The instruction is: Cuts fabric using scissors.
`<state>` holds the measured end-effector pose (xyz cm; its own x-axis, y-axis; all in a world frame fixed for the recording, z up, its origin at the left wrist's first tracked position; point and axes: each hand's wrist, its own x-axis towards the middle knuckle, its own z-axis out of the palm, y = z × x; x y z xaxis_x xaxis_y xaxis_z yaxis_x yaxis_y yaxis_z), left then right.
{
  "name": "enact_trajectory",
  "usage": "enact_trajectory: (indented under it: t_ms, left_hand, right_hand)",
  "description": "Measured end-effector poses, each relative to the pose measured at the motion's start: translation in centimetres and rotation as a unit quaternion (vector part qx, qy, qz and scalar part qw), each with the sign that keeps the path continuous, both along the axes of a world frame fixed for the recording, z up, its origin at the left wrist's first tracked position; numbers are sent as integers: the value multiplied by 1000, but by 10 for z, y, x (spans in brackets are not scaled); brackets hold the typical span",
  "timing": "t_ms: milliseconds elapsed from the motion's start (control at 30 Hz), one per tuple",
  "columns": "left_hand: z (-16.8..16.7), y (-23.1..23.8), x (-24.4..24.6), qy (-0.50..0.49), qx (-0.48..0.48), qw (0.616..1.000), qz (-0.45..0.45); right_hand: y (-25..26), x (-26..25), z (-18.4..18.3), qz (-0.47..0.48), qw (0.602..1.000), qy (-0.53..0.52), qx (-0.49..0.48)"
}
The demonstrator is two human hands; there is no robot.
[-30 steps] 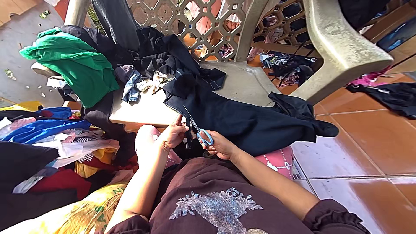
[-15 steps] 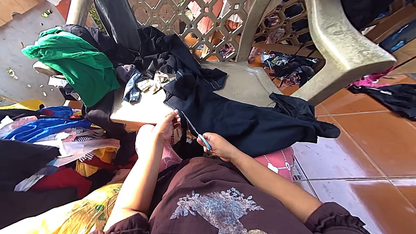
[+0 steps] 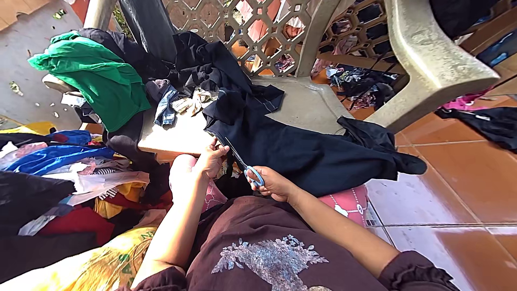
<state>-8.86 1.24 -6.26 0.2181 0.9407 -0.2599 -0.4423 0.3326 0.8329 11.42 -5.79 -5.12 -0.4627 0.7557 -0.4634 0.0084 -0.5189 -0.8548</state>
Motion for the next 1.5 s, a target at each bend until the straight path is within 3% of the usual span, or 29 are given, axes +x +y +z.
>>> enact_trajectory:
  t_ms: [767,1000,1167,1267,1500]
  left_hand:
    - [-8,-3,-12,-43,66,982,-172]
    - [-8,-4,-15,6,55,986,-157]
    - [14,-6,-15,83,2,996,-22]
    - [20,-8,-14,126,27,992,-1]
    - [16,-18,-28,97,38,994,-43]
  right_hand:
    - [7,0,-5,26,996,85,9]
    - [5,0,-4,19,999,23,27]
    - [4,-5,-3,35,982,-151,111]
    - [3,-7,-3,48,969,-198,138]
    - [-4,-1,-1,64,998,-15,20]
